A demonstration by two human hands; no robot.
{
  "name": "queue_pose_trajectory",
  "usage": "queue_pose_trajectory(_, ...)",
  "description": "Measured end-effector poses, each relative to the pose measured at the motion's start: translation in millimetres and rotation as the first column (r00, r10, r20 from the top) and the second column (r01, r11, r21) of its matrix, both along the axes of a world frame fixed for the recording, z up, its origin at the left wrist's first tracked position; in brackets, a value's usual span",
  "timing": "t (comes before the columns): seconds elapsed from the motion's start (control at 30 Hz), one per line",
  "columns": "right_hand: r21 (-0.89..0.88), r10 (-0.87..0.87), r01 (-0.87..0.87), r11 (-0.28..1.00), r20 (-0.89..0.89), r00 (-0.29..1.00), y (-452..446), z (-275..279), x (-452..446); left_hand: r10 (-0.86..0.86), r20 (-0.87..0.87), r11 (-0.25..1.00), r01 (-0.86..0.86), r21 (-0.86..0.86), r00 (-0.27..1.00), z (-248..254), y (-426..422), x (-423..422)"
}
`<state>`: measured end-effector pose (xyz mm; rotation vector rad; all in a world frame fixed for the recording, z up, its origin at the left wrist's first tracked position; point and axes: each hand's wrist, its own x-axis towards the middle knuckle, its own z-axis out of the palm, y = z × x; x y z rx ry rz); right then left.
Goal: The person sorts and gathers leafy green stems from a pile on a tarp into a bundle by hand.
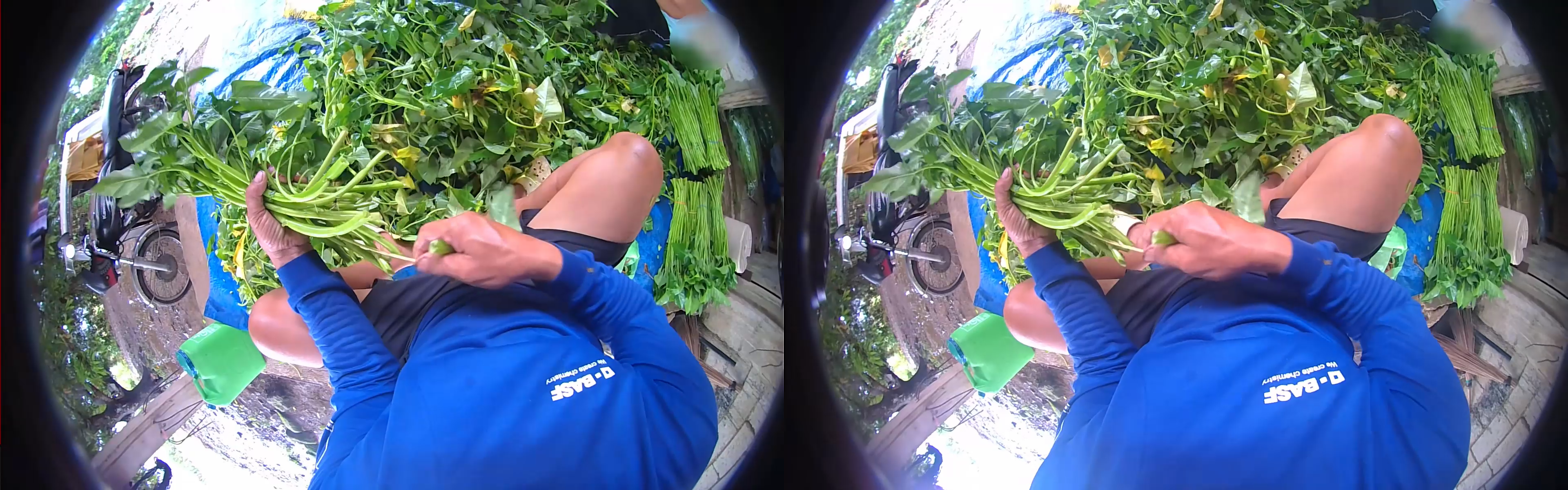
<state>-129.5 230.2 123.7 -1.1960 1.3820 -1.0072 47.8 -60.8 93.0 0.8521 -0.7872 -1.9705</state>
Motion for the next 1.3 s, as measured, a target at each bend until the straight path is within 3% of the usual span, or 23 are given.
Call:
queue_pose_trajectory(0.07,0.098,-0.042,0.040,0.994,0.021,0.999,7,3,-6,0.012,-0.011,1.000,-0.012,0.011,1.000,-2,2,-1)
queue_pose_trajectory(0.2,-0.027,-0.012,0.009,1.000,-0.126,0.992,20,17,2,0.052,-0.005,0.998,-0.051,0.032,0.999,2,8,-14)
queue_pose_trajectory(0.33,-0.005,-0.042,0.042,0.999,-0.225,0.974,36,30,-2,0.155,0.019,0.988,-0.155,-0.006,0.988,-4,0,-19)
queue_pose_trajectory(0.47,0.107,-0.086,0.097,0.990,-0.101,0.991,56,21,-11,0.156,0.028,0.987,-0.157,0.029,0.987,-15,-27,2)
queue_pose_trajectory(0.5,0.192,-0.169,0.158,0.969,0.045,0.985,51,15,-19,0.175,0.029,0.984,-0.176,0.035,0.984,-14,-28,4)
queue_pose_trajectory(0.53,0.119,-0.319,0.307,0.944,0.103,0.942,44,0,-20,0.190,0.030,0.981,-0.191,0.041,0.981,-13,-27,5)
queue_pose_trajectory(0.6,0.212,-0.463,0.412,0.886,0.394,0.794,17,-22,-29,0.186,0.038,0.981,-0.187,0.045,0.982,-7,-21,0)
queue_pose_trajectory(0.67,0.045,-0.523,0.542,0.839,0.337,0.782,-14,-41,-26,0.155,0.049,0.987,-0.157,0.041,0.987,7,-4,-9)
queue_pose_trajectory(0.7,0.006,-0.535,0.606,0.796,0.476,0.698,-27,-34,-14,0.172,0.067,0.983,-0.175,0.045,0.983,8,0,-13)
queue_pose_trajectory(0.73,-0.022,-0.494,0.582,0.813,0.505,0.708,-32,-14,-7,0.120,0.064,0.989,-0.125,0.083,0.991,6,1,-13)
queue_pose_trajectory(0.77,-0.310,-0.454,0.595,0.742,0.420,0.786,-43,-13,3,0.133,0.116,0.988,-0.141,0.061,0.984,3,1,-16)
queue_pose_trajectory(0.8,-0.520,-0.426,0.430,0.738,0.135,0.895,-50,-2,3,0.149,0.172,0.987,-0.158,0.040,0.974,0,2,-19)
queue_pose_trajectory(0.87,-0.437,-0.264,0.142,0.888,-0.234,0.936,-59,19,9,0.120,0.181,0.991,-0.128,0.035,0.976,-17,-1,-24)
queue_pose_trajectory(0.97,-0.331,-0.220,-0.015,0.943,-0.659,0.720,-84,-8,17,0.132,0.191,0.989,-0.142,0.041,0.973,-29,2,-37)
queue_pose_trajectory(1.07,-0.345,-0.194,-0.067,0.936,-0.667,0.720,-96,-30,22,0.203,0.226,0.978,-0.209,0.002,0.953,-43,2,-40)
queue_pose_trajectory(1.2,-0.278,-0.209,0.021,0.960,-0.669,0.713,-101,-40,33,0.254,0.213,0.966,-0.259,-0.001,0.944,-48,4,-41)
queue_pose_trajectory(1.3,-0.343,-0.213,-0.066,0.937,-0.710,0.671,-97,-43,32,0.275,0.200,0.958,-0.286,0.027,0.940,-52,1,-44)
